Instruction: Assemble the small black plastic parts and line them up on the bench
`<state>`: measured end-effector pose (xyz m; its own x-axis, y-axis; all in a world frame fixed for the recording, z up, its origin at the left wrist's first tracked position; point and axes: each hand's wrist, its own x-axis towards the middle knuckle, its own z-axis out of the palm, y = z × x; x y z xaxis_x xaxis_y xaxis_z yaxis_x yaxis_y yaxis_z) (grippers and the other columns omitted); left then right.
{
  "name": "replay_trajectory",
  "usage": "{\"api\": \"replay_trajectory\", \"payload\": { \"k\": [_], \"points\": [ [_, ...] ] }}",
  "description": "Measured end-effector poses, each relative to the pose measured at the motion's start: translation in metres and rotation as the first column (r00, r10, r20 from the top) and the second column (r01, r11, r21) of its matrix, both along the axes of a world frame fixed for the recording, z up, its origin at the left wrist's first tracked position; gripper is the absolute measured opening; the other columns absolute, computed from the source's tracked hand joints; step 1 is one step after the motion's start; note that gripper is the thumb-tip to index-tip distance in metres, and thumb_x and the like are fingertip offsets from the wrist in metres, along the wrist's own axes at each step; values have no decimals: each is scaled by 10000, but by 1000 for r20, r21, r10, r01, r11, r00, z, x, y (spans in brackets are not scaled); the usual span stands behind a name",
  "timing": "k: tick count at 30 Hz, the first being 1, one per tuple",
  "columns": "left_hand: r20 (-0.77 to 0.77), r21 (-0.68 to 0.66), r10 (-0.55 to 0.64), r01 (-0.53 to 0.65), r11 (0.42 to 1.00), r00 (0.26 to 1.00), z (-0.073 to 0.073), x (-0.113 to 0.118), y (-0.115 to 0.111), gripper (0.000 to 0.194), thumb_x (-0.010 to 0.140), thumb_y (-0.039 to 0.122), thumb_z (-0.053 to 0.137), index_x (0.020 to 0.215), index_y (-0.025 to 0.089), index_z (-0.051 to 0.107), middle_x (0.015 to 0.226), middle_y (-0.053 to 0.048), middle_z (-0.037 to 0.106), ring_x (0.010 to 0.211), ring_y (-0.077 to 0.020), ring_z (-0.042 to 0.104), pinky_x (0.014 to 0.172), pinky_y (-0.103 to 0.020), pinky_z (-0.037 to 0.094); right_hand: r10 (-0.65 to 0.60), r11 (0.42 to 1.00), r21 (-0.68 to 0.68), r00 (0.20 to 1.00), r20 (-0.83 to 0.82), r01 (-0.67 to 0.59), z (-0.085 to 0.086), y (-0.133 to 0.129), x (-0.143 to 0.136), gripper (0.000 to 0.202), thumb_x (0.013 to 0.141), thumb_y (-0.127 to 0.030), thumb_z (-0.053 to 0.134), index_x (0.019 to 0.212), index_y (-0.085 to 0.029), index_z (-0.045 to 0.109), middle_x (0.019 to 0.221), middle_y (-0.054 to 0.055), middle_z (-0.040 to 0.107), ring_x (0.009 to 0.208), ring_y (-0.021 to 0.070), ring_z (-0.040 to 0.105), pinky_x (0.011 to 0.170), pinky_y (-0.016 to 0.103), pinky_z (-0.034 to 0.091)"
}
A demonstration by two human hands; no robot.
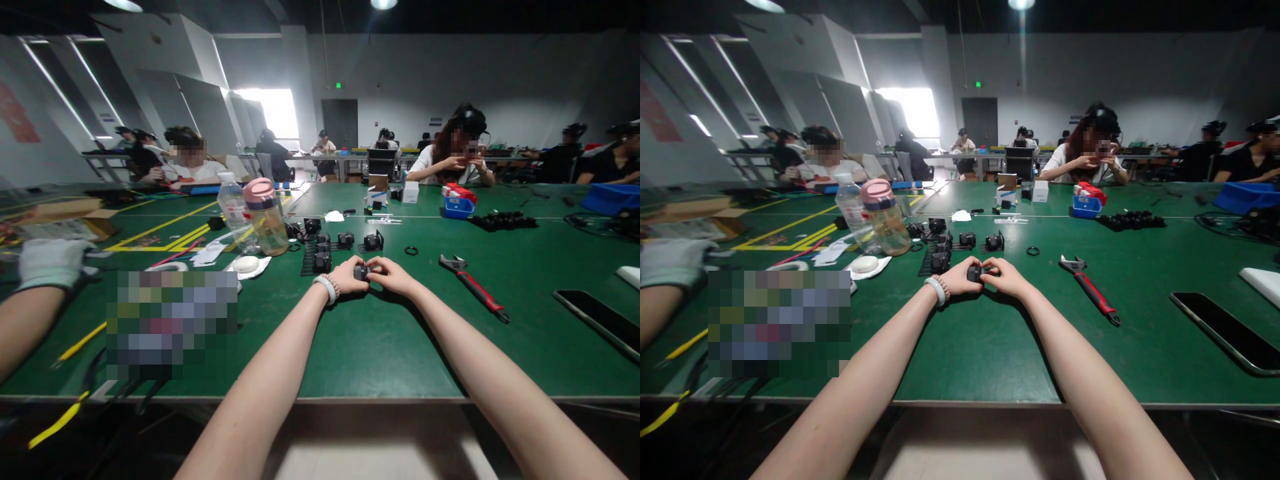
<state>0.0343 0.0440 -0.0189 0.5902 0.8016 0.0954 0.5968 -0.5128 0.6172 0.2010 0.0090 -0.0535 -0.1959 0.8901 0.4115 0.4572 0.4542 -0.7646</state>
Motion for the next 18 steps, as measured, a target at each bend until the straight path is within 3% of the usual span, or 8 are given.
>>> {"api": "replay_trajectory", "payload": {
  "k": [18],
  "points": [
    [12, -8, -14, 15, 1000, 1000, 4, 0, -4, 484, 483, 265, 653, 927, 180, 480, 760, 2, 569, 656, -153, 552, 576, -261, 458, -85, 996, 24, 992, 92, 83, 4, -2, -2, 208, 751, -337, 498, 862, -189, 593, 819, 20, 572, 770, 146, 518, 710, 280, 392]
  ]
}}
